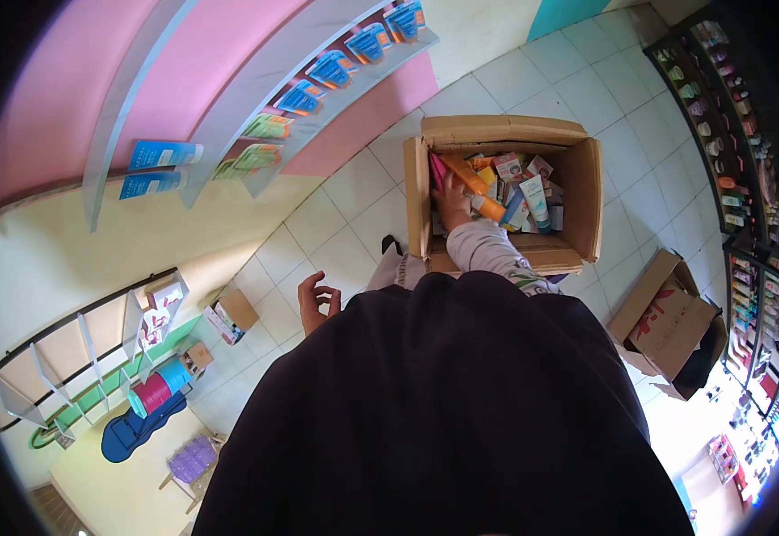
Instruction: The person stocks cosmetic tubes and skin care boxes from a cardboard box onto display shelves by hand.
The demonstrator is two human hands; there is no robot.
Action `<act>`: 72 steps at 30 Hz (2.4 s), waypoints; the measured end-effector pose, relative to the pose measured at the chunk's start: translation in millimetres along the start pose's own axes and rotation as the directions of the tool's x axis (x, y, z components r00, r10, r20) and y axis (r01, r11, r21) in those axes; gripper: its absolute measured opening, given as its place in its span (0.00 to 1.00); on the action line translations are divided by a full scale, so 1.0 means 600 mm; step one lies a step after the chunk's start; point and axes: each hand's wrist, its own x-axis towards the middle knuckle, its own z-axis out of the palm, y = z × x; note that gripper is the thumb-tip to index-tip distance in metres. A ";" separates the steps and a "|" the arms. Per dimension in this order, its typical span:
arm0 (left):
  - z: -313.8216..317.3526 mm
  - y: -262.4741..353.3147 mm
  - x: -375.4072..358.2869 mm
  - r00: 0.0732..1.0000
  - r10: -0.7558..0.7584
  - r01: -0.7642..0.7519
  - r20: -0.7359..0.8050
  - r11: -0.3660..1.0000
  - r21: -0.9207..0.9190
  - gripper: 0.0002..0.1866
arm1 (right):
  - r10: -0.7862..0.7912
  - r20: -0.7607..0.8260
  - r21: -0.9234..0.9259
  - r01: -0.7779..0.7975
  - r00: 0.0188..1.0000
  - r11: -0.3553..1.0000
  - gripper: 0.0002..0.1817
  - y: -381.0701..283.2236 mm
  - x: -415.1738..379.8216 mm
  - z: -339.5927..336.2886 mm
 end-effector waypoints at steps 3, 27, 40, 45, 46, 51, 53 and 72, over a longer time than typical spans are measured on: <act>-0.004 0.008 -0.009 1.000 0.009 -0.009 -0.006 1.000 -0.002 0.24 | -0.116 -0.062 0.061 0.119 0.991 0.991 0.25 0.026 0.001 0.005; 0.151 0.178 0.099 0.914 -0.148 0.393 0.378 0.562 -0.728 0.25 | -0.456 -0.582 0.629 0.728 0.673 0.272 0.28 -0.039 -0.344 -0.330; 0.015 0.213 0.222 0.885 -0.030 0.407 0.465 0.536 -0.740 0.19 | -0.106 -0.273 0.783 0.157 0.956 -0.602 0.20 -0.011 -0.170 -0.456; -0.004 0.261 0.324 0.875 0.076 0.343 0.478 0.600 -0.723 0.20 | 0.150 -0.519 0.654 0.504 0.842 -0.565 0.25 0.009 0.009 -0.580; -0.008 0.286 0.340 0.868 0.102 0.337 0.486 0.597 -0.728 0.20 | 0.276 -0.600 0.671 0.660 0.751 -0.338 0.27 0.003 0.055 -0.595; 0.022 0.316 0.460 0.856 0.272 0.088 0.440 0.763 -0.641 0.21 | 0.364 -0.780 0.617 0.720 0.509 0.317 0.34 -0.021 0.173 -0.660; 0.041 0.329 0.501 0.862 0.384 -0.119 0.333 0.789 -0.603 0.20 | 0.365 -0.786 0.614 0.694 0.498 0.375 0.37 -0.033 0.197 -0.671; 0.182 0.376 0.737 0.826 0.563 -0.528 0.020 0.786 -0.321 0.13 | 0.616 -0.717 0.662 0.593 0.325 0.458 0.27 -0.009 0.037 -0.520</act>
